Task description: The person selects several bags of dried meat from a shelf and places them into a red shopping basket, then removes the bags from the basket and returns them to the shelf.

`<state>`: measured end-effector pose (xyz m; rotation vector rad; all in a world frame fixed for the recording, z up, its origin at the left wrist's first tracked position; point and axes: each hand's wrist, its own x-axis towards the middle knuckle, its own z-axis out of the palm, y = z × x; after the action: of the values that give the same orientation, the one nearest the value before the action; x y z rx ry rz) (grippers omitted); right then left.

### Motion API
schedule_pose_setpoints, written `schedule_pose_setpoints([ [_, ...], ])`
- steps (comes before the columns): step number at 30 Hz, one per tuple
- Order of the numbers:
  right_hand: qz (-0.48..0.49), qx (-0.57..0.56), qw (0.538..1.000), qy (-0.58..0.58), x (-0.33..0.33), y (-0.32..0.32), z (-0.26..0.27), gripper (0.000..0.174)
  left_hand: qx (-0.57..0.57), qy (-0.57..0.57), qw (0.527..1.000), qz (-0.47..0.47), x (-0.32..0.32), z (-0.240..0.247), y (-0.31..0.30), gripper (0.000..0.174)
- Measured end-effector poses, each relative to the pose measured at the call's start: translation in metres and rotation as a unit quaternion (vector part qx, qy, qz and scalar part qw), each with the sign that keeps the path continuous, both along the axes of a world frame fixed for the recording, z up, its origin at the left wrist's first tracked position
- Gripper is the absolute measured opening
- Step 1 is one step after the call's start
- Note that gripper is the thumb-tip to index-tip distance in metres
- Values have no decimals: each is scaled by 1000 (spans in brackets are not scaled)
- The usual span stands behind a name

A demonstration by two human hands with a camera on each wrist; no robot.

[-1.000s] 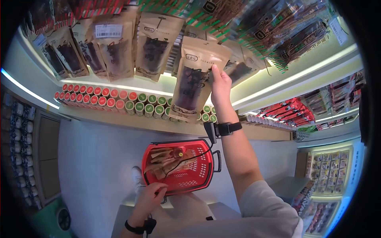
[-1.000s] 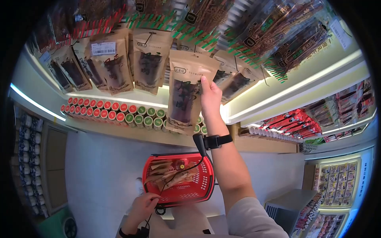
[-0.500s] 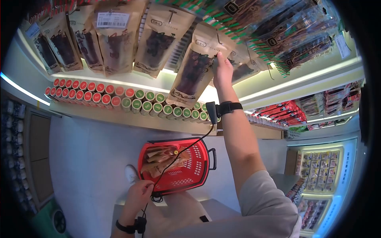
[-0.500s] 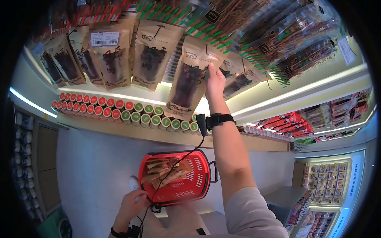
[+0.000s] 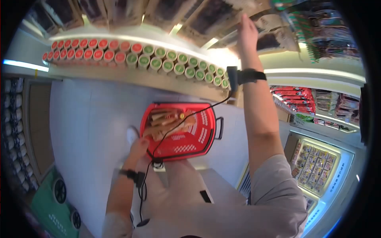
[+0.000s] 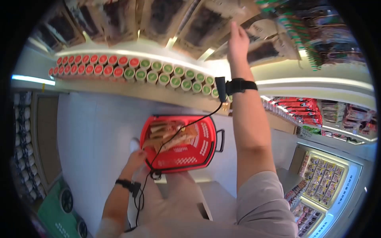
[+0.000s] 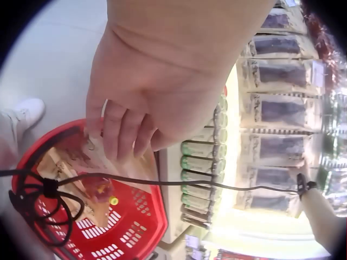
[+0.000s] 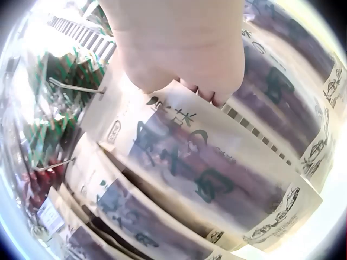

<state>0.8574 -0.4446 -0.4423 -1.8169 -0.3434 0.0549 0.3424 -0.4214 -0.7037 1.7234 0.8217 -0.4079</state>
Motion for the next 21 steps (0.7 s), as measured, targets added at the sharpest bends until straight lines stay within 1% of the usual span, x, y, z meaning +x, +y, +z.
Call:
schedule_pose_setpoints([
  [1,35,39,996,-67,1,-15,-25,37,-14,79,997,-23,10,-1,5,28],
  [2,26,76,996,-44,-25,-22,-29,40,40,33,999,-18,10,-8,3,30],
  [3,17,109,994,-8,-45,-33,-37,44,78,17,996,-47,9,-23,4,28],
  [4,26,129,990,46,-66,-47,-43,47,106,42,992,-55,11,-35,3,28],
  [5,28,111,990,83,-93,-60,-49,48,106,23,993,-42,15,-32,1,26],
  [6,54,66,987,135,-119,-74,-53,52,106,49,990,-77,17,-36,0,27],
  [7,50,47,980,186,-141,-92,-67,49,106,68,986,-113,21,-37,-2,29],
  [8,45,10,960,275,-187,-138,-100,42,99,85,985,-112,24,-26,-12,29],
  [9,44,31,942,332,-218,-161,-109,36,130,115,971,-164,39,-8,-14,28],
  [10,36,29,918,395,-246,-185,-119,32,163,142,952,-217,46,0,-18,26],
  [11,20,0,896,443,-276,-195,-115,30,162,145,951,-219,48,-1,-21,26],
  [12,27,-31,881,472,-301,-210,-115,29,232,136,951,-155,50,-2,-25,25],
  [13,49,-62,873,481,-323,-225,-118,29,301,124,941,-91,54,-1,-28,26],
  [14,69,-93,865,489,-342,-238,-120,30,301,122,941,-99,55,-2,-30,26],
  [15,62,-88,866,489,-356,-248,-121,30,325,129,930,-116,56,-4,-29,25],
  [16,70,-72,855,509,-368,-255,-122,27,349,134,918,-134,57,-6,-26,25],
  [17,78,-55,843,529,-375,-262,-126,24,352,130,916,-142,53,-19,-27,25],
  [18,71,-48,844,529,-380,-269,-132,24,353,126,907,-193,49,-30,-27,25],
  [19,86,-60,850,517,-382,-271,-138,25,354,122,894,-245,51,-32,-25,25],
  [20,101,-72,854,504,-383,-274,-143,26,361,119,890,-253,52,-33,-24,25],
  [21,95,-62,856,504,-380,-277,-150,26,378,21,884,-275,52,-33,-24,22],
])
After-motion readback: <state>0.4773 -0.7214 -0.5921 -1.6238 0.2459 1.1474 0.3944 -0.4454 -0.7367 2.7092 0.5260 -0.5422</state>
